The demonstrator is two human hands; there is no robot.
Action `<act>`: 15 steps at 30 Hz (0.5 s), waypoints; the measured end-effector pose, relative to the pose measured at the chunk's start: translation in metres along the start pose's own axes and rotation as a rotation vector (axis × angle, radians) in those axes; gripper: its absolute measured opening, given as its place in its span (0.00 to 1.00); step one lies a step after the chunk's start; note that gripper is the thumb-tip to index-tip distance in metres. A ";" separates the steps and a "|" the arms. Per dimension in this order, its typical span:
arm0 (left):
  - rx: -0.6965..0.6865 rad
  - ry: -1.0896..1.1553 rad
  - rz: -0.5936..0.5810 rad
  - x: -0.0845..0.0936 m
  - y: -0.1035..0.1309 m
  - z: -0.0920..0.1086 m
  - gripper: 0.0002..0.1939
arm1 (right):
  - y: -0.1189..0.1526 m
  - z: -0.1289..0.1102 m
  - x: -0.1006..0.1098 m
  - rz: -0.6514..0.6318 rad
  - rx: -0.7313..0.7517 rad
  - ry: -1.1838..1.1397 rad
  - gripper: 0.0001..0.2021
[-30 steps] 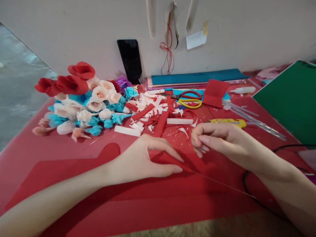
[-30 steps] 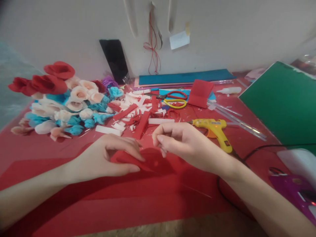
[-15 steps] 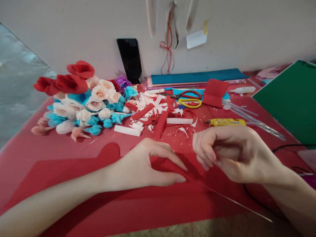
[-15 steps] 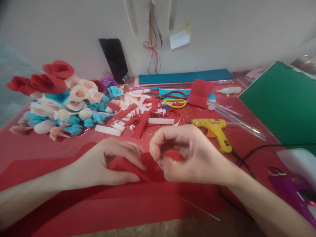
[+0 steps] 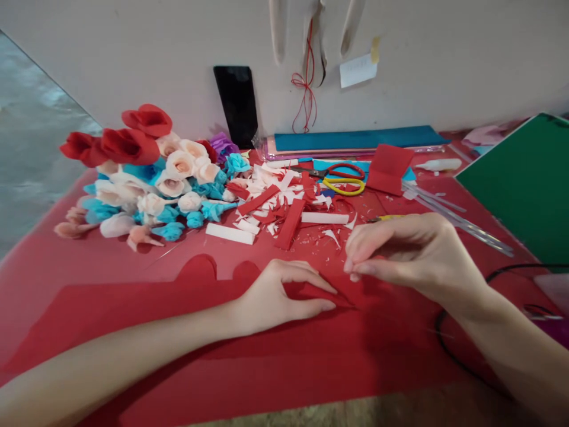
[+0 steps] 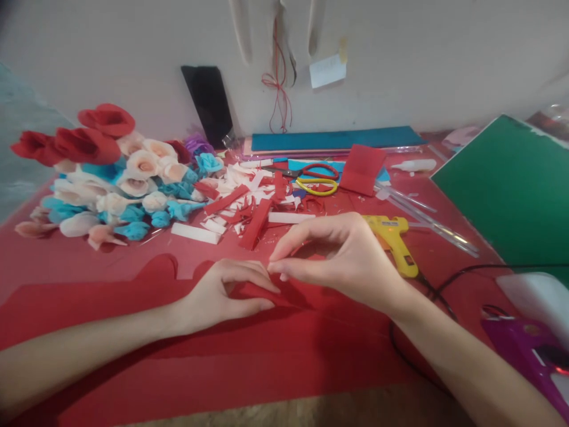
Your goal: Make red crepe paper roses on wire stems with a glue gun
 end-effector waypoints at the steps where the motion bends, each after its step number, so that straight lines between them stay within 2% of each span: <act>1: 0.001 0.000 0.006 -0.001 0.000 -0.001 0.08 | 0.000 0.002 0.000 0.018 0.001 -0.004 0.06; 6: -0.043 -0.005 -0.033 0.001 0.005 0.001 0.08 | -0.002 0.008 -0.002 0.028 -0.045 0.029 0.01; 10: -0.060 -0.052 -0.053 0.005 0.016 -0.006 0.08 | -0.004 0.016 -0.005 -0.008 -0.073 0.225 0.11; 13: -0.040 -0.062 -0.033 0.006 0.022 -0.017 0.08 | -0.007 0.031 -0.005 0.025 -0.098 0.390 0.18; 15: -0.034 -0.052 -0.019 0.006 0.024 -0.021 0.08 | -0.009 0.044 -0.004 0.065 -0.098 0.494 0.16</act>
Point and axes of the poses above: each hand's wrist, its own y-axis away from the middle knuckle, its own x-axis out of the back of the hand, z = x × y, the point moved 1 cm from there along -y, towards the middle knuckle, and after that the axes turned 13 degrees about x, right-handed, at the moved point
